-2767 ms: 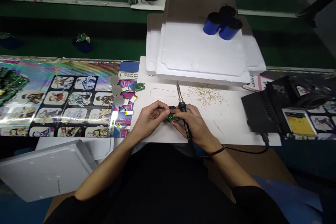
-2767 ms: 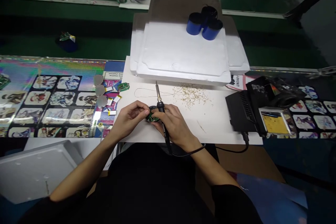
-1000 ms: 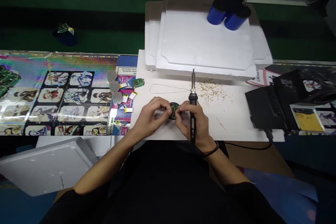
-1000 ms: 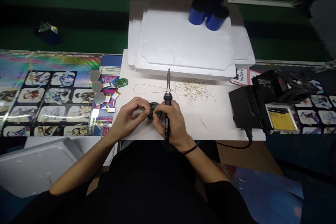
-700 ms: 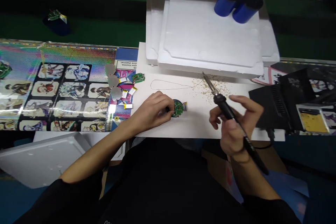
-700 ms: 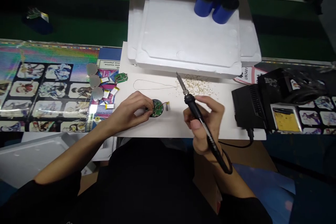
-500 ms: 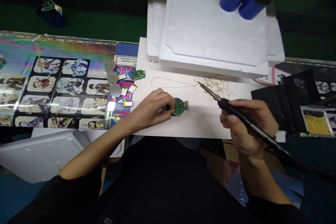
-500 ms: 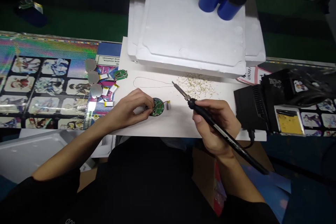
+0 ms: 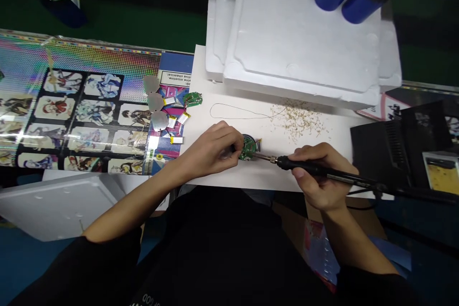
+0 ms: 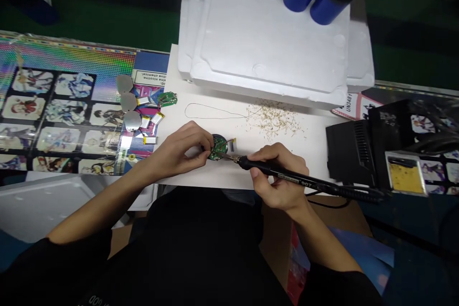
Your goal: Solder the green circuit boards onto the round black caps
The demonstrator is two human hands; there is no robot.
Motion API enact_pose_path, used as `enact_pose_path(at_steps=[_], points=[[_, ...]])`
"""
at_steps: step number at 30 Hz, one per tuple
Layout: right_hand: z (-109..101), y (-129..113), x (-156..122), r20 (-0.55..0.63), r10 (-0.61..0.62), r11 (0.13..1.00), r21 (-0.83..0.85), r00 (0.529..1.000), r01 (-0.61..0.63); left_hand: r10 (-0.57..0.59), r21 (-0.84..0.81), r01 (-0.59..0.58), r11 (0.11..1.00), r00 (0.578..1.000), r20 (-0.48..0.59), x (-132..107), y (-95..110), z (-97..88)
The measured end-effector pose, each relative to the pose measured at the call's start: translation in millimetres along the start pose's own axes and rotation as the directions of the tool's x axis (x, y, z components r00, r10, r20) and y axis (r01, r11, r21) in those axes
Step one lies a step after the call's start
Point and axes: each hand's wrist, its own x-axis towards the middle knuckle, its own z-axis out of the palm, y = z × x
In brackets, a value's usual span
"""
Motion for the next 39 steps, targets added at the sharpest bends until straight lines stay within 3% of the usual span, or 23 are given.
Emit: enact_pose_path(at_steps=[16, 32, 39], points=[[4.7, 3.3, 1.7, 0.004, 0.069, 0.998, -0.004, 0.998, -0.069, -0.046, -0.023, 0.046, 0.999, 0.999, 0.018, -0.3, -1.5, 0.4], [4.8, -1.1, 4.0, -0.009, 0.050, 0.995, -0.087, 0.999, -0.051, -0.046, 0.002, 0.046, 0.999, 0.999, 0.020, 1.1, 1.3, -0.2], [4.9, -2.1, 4.5, -0.012, 0.021, 0.995, -0.094, 1.000, -0.022, 0.010, 0.013, -0.009, 1.000, 1.000, -0.008, -0.3, -1.0, 2.3]])
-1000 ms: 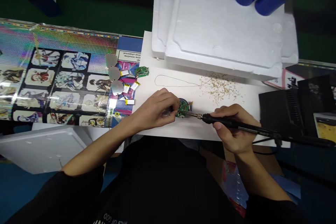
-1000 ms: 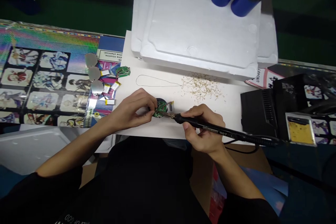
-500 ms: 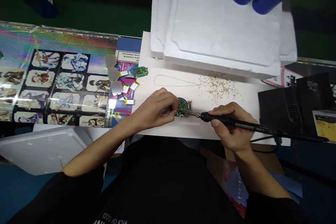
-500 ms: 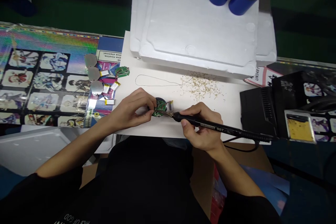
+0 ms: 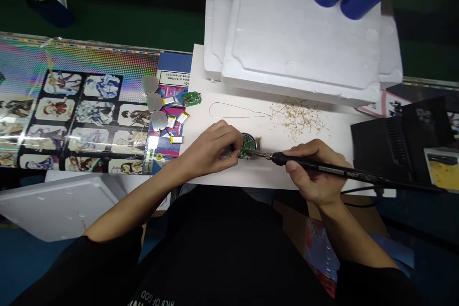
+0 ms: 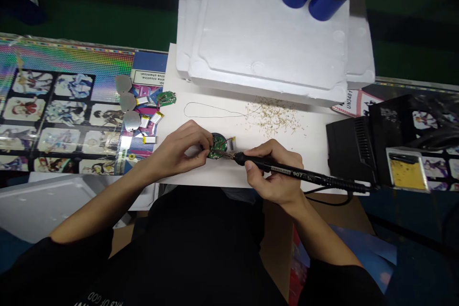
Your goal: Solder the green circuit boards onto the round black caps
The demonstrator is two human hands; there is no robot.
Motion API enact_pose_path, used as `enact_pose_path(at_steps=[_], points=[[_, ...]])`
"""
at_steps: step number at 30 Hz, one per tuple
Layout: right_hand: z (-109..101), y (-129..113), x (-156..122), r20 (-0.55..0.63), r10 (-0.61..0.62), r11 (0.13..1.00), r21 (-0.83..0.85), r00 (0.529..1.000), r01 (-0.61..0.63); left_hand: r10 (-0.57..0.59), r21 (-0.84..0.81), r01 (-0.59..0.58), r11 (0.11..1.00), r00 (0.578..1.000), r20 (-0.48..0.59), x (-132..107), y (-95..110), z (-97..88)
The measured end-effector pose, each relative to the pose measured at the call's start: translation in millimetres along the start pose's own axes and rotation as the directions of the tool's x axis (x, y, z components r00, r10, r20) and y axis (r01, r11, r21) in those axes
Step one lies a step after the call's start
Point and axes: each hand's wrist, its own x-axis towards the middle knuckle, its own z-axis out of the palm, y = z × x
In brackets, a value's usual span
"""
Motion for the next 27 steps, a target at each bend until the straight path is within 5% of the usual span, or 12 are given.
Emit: enact_pose_path(at_steps=[10, 18, 23, 27], points=[[1.3, 1.3, -1.7, -0.019, -0.053, 0.999, -0.014, 0.998, 0.053, -0.009, 0.010, 0.009, 1.000, 1.000, 0.002, 1.0, 2.3, -1.3], [-2.4, 5.1, -17.1, -0.326, -0.068, 0.998, -0.007, 0.943, 0.069, 0.027, 0.013, -0.027, 1.000, 1.000, -0.005, 0.4, 1.4, -1.2], [20.6, -2.9, -23.5, -0.226, -0.102, 0.981, 0.136, 0.969, 0.135, 0.042, 0.034, -0.042, 0.999, 0.999, -0.005, 1.9, 3.7, -2.2], [44.8, 0.0, -29.4, -0.080, -0.154, 0.988, 0.013, 0.985, 0.155, 0.035, 0.041, -0.035, 0.999, 0.999, 0.005, 1.6, 4.0, -3.3]])
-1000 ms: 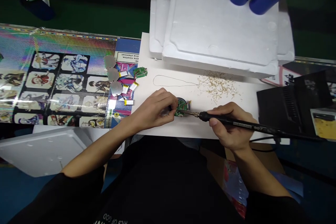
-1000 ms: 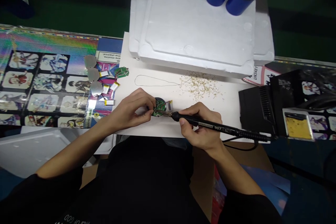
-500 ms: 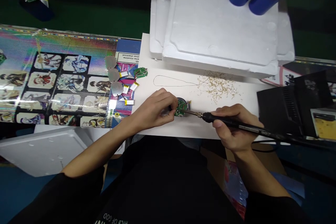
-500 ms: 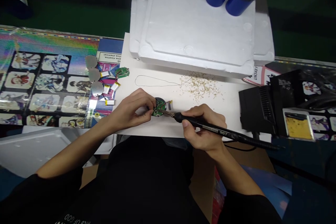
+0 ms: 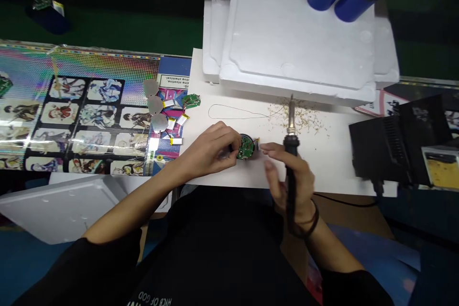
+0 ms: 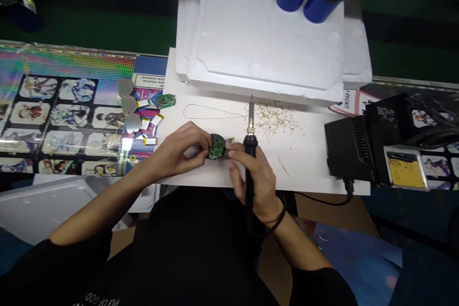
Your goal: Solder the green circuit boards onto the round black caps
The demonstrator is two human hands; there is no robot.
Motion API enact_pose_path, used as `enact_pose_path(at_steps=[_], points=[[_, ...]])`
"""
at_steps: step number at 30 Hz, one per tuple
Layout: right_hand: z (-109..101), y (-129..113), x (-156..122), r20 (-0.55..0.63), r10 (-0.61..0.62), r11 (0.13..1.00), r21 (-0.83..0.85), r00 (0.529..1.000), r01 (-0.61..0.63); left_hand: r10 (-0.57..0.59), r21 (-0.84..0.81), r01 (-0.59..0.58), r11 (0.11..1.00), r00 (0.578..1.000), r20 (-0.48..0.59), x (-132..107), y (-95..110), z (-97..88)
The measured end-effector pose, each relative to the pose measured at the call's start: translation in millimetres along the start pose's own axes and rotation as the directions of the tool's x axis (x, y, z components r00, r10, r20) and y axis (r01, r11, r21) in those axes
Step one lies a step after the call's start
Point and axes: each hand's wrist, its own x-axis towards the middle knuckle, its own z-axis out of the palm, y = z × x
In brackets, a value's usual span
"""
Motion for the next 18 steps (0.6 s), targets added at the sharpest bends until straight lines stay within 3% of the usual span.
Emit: enact_pose_path(at_steps=[5, 14, 18], points=[[20.7, 6.0, -2.9, 0.036, -0.102, 0.979, -0.175, 0.994, 0.107, -0.006, -0.007, 0.006, 1.000, 1.000, 0.001, -2.4, -2.5, -0.3], [13.4, 23.6, 0.5, 0.096, -0.144, 0.982, -0.105, 0.985, 0.154, 0.057, 0.033, -0.055, 0.998, 0.997, -0.043, -4.4, -7.2, -0.3], [9.9, 28.5, 6.1, 0.120, -0.146, 0.987, -0.051, 0.982, 0.153, 0.111, 0.144, -0.111, 0.983, 0.994, 0.012, -1.5, -5.0, -3.7]])
